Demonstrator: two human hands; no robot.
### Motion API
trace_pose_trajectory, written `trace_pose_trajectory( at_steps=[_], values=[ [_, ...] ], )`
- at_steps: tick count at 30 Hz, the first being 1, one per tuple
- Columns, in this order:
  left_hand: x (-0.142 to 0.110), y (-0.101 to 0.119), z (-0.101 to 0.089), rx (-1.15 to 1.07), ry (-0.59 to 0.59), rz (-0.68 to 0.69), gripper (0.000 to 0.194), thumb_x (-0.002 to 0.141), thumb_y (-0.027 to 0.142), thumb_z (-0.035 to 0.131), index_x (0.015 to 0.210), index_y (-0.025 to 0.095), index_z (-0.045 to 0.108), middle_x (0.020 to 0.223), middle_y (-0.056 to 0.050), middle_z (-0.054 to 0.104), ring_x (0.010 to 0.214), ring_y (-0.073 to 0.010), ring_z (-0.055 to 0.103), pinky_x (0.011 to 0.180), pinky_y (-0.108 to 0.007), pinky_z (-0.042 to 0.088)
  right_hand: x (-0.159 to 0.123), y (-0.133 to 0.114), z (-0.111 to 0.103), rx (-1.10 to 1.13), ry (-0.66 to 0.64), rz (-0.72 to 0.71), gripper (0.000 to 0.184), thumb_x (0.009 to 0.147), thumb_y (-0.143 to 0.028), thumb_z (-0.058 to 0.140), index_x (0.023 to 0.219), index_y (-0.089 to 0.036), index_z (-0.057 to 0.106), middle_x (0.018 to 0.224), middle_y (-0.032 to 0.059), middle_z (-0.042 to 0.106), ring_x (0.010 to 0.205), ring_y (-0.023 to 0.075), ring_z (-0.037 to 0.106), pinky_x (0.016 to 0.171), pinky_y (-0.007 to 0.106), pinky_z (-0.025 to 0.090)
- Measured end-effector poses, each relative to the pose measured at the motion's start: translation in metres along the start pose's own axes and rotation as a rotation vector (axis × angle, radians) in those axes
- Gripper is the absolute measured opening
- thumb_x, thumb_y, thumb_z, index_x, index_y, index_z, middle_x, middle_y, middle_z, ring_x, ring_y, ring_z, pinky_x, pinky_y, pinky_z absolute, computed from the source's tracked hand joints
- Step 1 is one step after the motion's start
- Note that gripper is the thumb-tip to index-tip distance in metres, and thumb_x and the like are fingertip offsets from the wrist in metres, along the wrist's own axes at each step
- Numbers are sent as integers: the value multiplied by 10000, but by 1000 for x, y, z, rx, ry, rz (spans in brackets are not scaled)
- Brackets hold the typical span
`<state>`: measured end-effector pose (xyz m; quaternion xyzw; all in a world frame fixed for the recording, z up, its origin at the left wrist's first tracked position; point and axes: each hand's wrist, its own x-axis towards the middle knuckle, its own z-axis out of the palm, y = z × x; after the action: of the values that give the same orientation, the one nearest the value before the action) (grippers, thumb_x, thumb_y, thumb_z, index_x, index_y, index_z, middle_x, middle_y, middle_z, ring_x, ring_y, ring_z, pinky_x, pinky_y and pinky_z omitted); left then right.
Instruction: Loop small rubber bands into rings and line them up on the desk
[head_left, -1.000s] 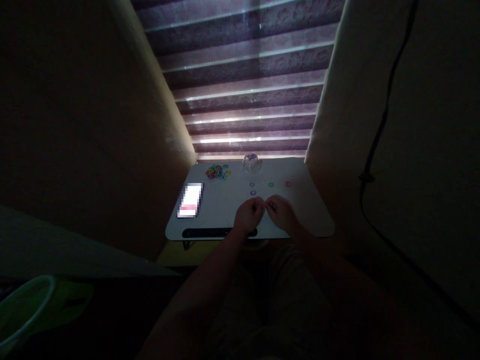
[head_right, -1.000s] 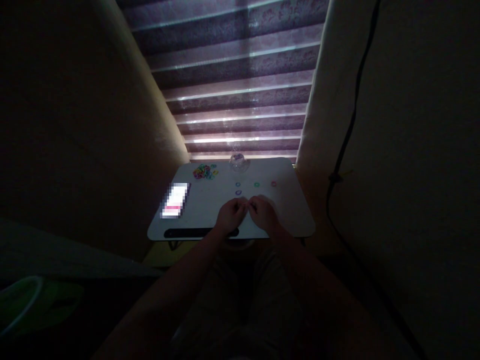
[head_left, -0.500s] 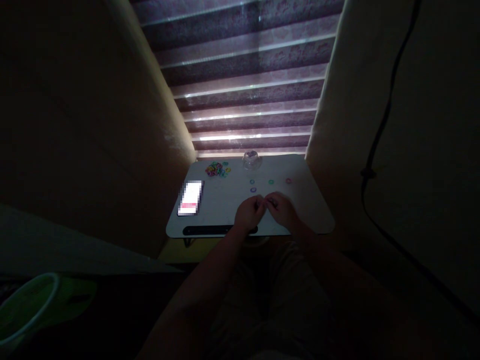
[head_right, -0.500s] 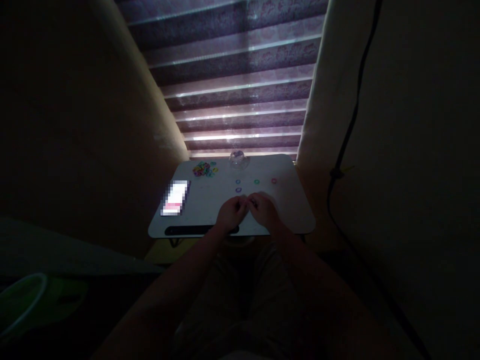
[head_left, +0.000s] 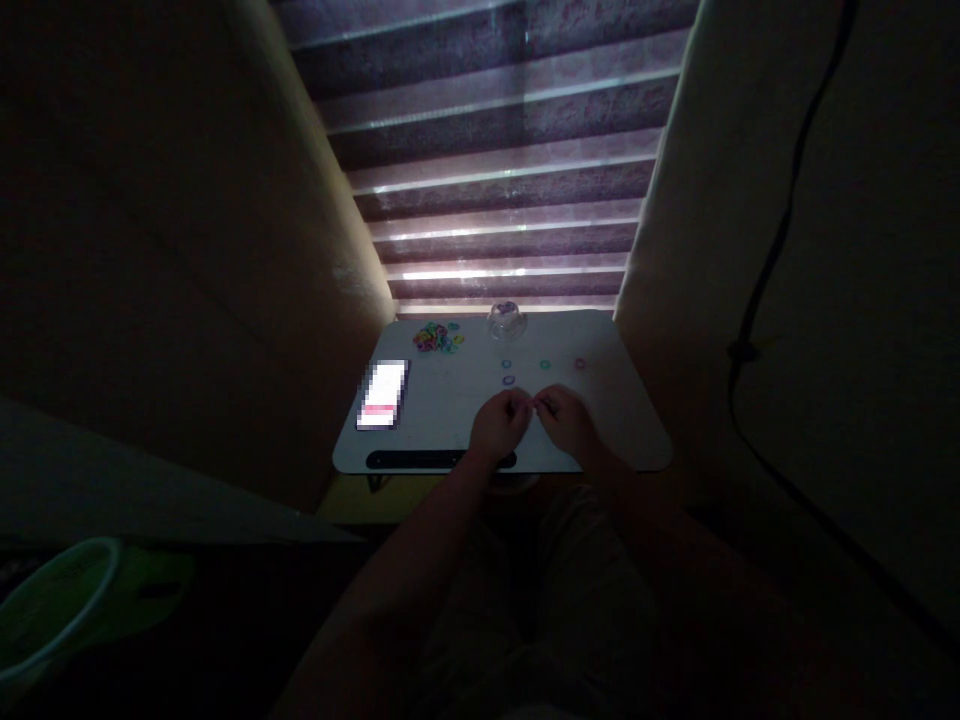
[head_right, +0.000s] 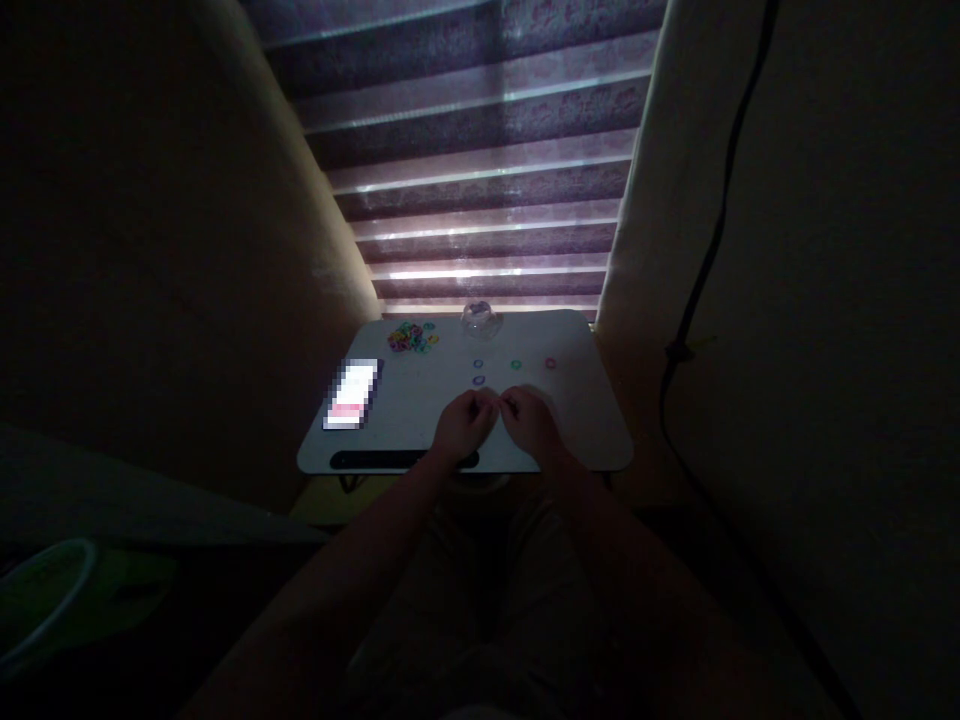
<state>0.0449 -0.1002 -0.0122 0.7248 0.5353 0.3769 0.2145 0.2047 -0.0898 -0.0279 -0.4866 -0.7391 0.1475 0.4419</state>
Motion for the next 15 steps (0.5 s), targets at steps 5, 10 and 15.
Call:
trace_pose_trajectory(
  at_steps=[5, 10, 15],
  values=[
    [0, 2, 0, -32, -14, 10, 194, 861, 362, 550, 900, 192, 635, 805, -13, 671, 689, -124, 578, 652, -237, 429, -1, 2, 1, 19, -8, 9, 129, 863, -259, 527, 774, -205, 603, 750, 36, 607, 695, 160, 548, 655, 279, 414],
    [0, 0, 0, -36, -24, 28, 198, 869, 369, 539, 890, 205, 649, 806, -7, 676, 701, -126, 589, 664, -240, 432, 0, 1, 1, -3, -9, 13, 128, 859, -261, 531, 763, -211, 598, 737, 33, 608, 681, 162, 543, 646, 281, 411],
    [-1, 0, 0, -15, -23, -6, 209, 870, 377, 533, 851, 191, 627, 781, -15, 663, 701, -134, 582, 653, -244, 424, -1, -1, 0, -26, 2, -6, 141, 856, -281, 539, 747, -207, 592, 727, 33, 597, 665, 158, 528, 639, 281, 406]
  ],
)
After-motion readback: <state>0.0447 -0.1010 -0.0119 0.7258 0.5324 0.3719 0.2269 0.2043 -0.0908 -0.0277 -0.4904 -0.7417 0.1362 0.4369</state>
